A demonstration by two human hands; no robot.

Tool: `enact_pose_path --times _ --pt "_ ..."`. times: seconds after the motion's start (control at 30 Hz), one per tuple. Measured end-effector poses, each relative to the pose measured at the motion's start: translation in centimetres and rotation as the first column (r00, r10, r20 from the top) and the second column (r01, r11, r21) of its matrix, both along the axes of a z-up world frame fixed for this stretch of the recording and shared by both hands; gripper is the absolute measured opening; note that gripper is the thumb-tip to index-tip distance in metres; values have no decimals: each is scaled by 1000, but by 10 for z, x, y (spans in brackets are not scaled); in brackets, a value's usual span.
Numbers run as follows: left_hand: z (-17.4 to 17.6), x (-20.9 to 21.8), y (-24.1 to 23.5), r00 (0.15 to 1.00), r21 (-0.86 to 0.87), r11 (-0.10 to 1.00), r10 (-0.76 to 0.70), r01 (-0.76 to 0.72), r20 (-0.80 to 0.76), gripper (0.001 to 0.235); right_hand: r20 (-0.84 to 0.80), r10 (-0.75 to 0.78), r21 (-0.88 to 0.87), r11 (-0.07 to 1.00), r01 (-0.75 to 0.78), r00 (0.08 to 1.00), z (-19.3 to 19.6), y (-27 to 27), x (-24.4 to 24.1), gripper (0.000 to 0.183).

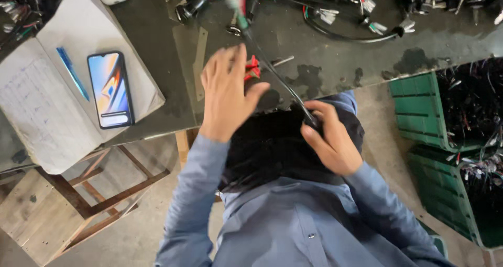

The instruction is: The person repeatedly strips the outer insulation from black wires using red-handled pliers, then pulls the insulation off to expose the inner conductors. The person handles multiple wires one at a time, placing stripped pieces on the table.

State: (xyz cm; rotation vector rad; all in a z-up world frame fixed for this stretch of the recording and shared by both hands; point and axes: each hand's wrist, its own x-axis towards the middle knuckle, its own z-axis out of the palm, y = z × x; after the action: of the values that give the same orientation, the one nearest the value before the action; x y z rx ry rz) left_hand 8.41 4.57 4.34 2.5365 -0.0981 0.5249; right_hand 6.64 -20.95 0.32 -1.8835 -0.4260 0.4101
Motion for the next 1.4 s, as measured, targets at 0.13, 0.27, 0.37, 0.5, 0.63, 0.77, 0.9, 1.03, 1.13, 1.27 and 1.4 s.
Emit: enact_pose_path --times 0.13,0.27,0.37,0.5,0.63,0.77,0.9,1.03,1.13,1.27,1.4 --pt "5 -24 -13 972 44 990 143 -137 -188 18 -83 48 -81 995 -54 995 4 -3 11 35" --pt "-15 -91 -30 743 -750 630 -399 -205 -538 19 -42 123 63 991 -120 992 18 -7 11 30" --pt "-41 -115 -51 729 -727 653 -391 -211 -562 16 -373 161 81 987 -140 914 30 -5 3 36" --pt "-59 -84 -62 904 -702 696 -384 150 -187 21 -563 221 183 973 -141 796 44 -1 8 46" --pt "-53 -64 -52 866 -678 710 -447 189 -226 20 -704 222 193 974 -119 675 45 5 16 47" --pt "-52 -81 -47 758 -623 778 -356 -84 -547 27 31 195 -44 980 -193 980 26 10 12 50" --pt "-59 -105 -56 872 -389 918 -124 -81 -474 21 233 213 -224 961 -161 949 11 18 8 33" --pt "-61 -105 -58 934 -367 927 -62 -76 -351 20 96 227 -250 948 -198 969 29 28 18 31" --pt "-59 -106 -56 908 -463 881 -117 -93 -403 20 45 280 -206 942 -266 959 47 36 19 31" --pt "-58 -113 -56 796 -420 892 -130 -166 -591 21 352 176 -633 769 95 919 43 48 -7 26" --pt "-64 -104 -63 885 -472 871 -109 -135 -454 23 476 152 -562 810 167 866 23 43 -16 38"
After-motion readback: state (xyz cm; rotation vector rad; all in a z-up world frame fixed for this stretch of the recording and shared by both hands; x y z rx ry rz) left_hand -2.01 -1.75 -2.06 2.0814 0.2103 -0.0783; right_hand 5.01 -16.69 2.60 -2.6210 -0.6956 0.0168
